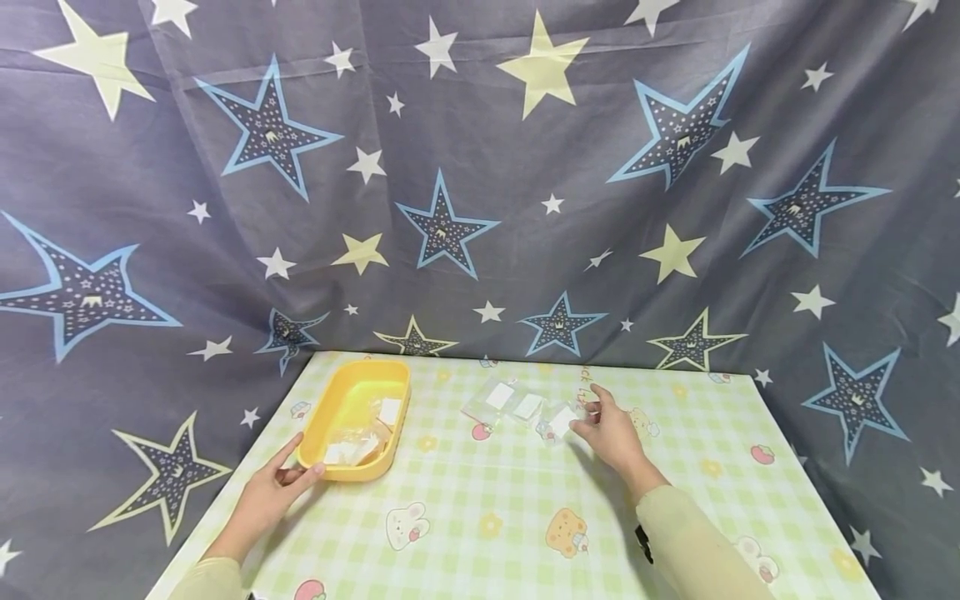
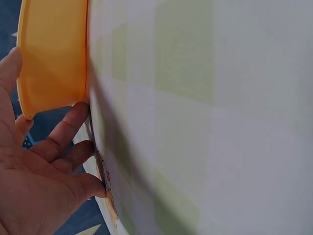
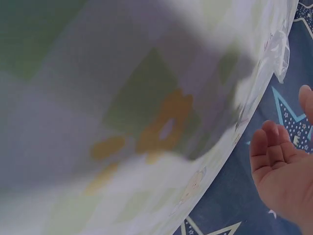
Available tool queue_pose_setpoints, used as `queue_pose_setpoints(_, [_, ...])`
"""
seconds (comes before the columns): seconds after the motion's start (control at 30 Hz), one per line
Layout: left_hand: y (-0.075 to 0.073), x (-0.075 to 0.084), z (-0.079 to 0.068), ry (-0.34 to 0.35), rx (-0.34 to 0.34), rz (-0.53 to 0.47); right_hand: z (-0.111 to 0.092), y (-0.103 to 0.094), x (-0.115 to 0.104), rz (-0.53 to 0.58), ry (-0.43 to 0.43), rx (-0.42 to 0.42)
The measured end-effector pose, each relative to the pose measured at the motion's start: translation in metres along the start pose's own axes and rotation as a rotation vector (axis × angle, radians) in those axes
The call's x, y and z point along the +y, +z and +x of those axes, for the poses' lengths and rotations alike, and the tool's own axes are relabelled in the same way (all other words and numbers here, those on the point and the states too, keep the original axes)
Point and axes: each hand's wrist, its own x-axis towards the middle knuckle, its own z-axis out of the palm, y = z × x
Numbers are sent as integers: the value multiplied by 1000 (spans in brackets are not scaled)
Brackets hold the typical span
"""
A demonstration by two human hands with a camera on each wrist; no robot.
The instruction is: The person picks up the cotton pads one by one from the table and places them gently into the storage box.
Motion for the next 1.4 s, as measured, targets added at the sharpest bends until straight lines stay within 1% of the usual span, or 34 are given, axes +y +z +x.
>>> queue_pose_setpoints(0.27, [1, 2, 2, 12, 10, 2, 7, 7, -1, -44, 30, -58])
queue_pose_setpoints(0.5, [1, 1, 2, 12, 15, 9, 13, 14, -8, -113, -13, -80])
queue_pose_setpoints(0.6, [0, 2, 0, 8, 8, 5, 14, 19, -11, -135, -6, -96])
queue_pose_setpoints(0.83, [0, 3, -4, 3, -2, 8, 18, 28, -10, -205, -1, -84])
queue_pose_setpoints(1.1, [0, 6, -6, 13, 11, 2, 21, 36, -8, -293, 0, -87])
queue_pose_setpoints(1.4, [0, 4, -4, 15, 13, 0, 23, 40, -4, -327, 25, -78])
